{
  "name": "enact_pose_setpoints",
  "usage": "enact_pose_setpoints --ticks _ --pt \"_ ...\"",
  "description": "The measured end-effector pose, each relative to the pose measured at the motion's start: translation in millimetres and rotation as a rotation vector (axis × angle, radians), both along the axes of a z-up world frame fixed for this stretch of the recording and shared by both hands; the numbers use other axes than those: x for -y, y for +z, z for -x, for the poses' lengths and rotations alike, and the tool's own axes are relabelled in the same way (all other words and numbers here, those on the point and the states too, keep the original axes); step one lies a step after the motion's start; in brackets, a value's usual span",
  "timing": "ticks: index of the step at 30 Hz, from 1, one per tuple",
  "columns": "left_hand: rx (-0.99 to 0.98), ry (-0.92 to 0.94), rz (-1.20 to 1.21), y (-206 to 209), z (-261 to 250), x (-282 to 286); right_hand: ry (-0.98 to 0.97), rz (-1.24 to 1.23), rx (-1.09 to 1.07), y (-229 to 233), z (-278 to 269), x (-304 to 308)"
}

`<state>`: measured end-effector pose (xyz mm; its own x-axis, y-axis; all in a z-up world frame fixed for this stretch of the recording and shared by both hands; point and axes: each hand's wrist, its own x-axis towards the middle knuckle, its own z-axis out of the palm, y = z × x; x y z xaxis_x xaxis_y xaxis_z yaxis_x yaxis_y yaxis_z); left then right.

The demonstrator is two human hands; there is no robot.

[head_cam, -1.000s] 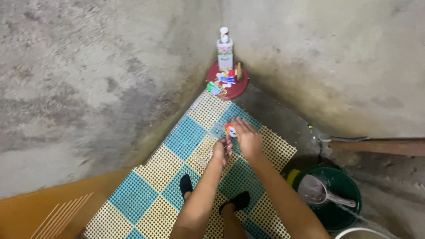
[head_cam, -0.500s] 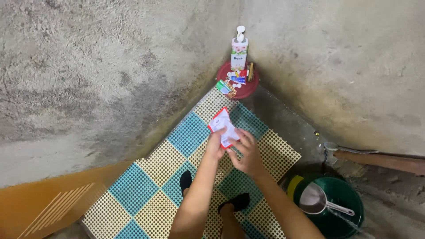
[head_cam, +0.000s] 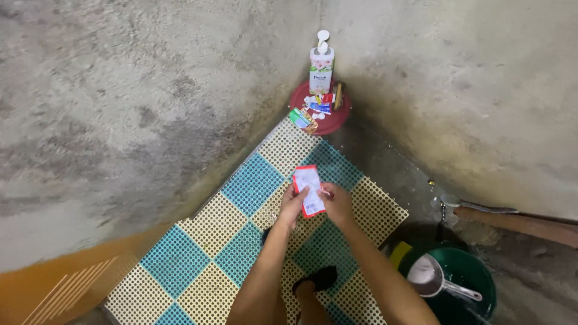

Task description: Scrubbing floor mats and rinsing the bathroom floor with water and cleaning agents

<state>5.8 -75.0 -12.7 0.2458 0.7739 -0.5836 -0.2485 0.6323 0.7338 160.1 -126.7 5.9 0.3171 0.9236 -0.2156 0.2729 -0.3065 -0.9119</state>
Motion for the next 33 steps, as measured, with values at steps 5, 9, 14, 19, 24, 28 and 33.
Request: enact_pose_setpoints --ticks 5,9,14,19,24,28,33 --pt "-0.089 0.059 -0.081 -71.2 -18.6 -58.3 -0.009 -0.001 -0.202 -86.5 -32.2 -69.8" --pt "-0.15 0.103 -0.044 -148.7 -31.0 -122.8 -0.084 -0.058 0.078 -146.9 -59.2 -140.7" --pt "-0.198 0.117 -0.038 -263.1 -50.1 -205.1 0.133 -0.161 0.219 -212.4 -102.3 -212.4" --pt "-0.368 0.157 -0.038 -357.9 -78.9 -265.1 0.313 -0.262 0.503 -214.7 -134.3 -284.3" --pt "-0.486 0.277 -0.146 -446.4 -105.6 -309.1 0.451 -0.369 0.928 -283.2 -165.4 -350.8" --pt "-0.527 0.418 -0.071 -449.6 -128.5 -308.7 0.566 -0.426 0.892 -319.3 -173.9 -394.3" --pt "-0.495 0.489 -0.159 -416.9 -151.8 -296.4 0.488 -0.465 1.386 -331.5 -167.0 -414.4"
